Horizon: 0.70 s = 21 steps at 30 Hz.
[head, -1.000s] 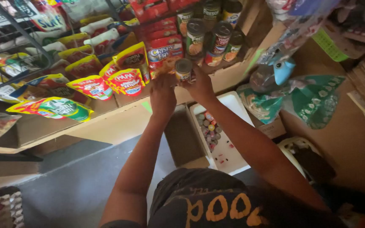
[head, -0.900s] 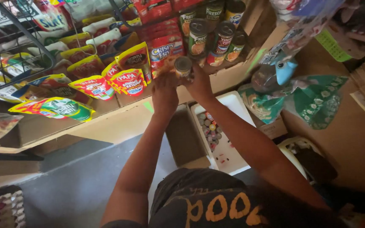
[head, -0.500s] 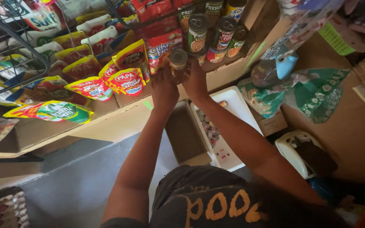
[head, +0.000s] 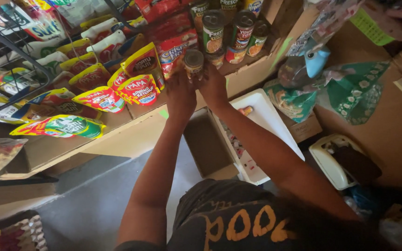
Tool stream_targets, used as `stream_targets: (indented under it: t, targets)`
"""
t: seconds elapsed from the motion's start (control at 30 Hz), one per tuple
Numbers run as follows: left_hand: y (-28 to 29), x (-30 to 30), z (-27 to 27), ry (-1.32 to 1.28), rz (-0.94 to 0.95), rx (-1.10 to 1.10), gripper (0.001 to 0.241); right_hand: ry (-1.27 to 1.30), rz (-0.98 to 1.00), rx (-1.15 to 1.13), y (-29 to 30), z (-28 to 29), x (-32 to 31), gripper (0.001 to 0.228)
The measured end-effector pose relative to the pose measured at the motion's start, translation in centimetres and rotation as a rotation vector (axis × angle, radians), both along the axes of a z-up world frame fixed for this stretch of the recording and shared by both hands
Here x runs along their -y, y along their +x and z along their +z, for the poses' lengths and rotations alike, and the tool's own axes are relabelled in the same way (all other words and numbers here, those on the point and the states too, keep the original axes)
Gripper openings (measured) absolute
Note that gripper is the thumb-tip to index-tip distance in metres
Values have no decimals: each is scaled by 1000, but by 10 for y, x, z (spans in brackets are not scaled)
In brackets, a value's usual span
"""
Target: Organize various canned food items on shelves and in a small storage bin.
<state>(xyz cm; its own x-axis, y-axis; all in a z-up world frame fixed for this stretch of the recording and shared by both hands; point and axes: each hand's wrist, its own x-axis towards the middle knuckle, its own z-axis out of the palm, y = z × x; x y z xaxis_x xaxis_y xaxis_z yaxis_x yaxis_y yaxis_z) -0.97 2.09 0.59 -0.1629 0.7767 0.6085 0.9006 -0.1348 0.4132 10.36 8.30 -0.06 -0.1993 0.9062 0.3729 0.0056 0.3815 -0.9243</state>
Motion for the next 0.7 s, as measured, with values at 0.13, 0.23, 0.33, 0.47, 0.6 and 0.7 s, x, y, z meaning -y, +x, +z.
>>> stream_targets:
  t: [0.13, 0.23, 0.33, 0.47, 0.6, 0.7]
  targets:
    - [0, 3, -8, -55, -2, -1, 52, 66, -100, 139, 5, -9, 1, 54]
    - [0, 6, -9, 25, -67, -49, 50, 89, -48, 36, 11, -10, 4, 55]
    - [7, 11, -9, -69, -41, 212, 58, 64, -174, 261, 21, -13, 6, 51]
    - [20, 24, -2, -144, 48, 244, 57, 27, -146, 200, 39, -13, 14, 46]
    - [29, 34, -22, -82, 74, 158, 59, -2, -104, 108, 64, -22, 20, 48]
    - [40, 42, -27, -118, 112, 190, 55, 49, -106, 177, 90, -42, 20, 43]
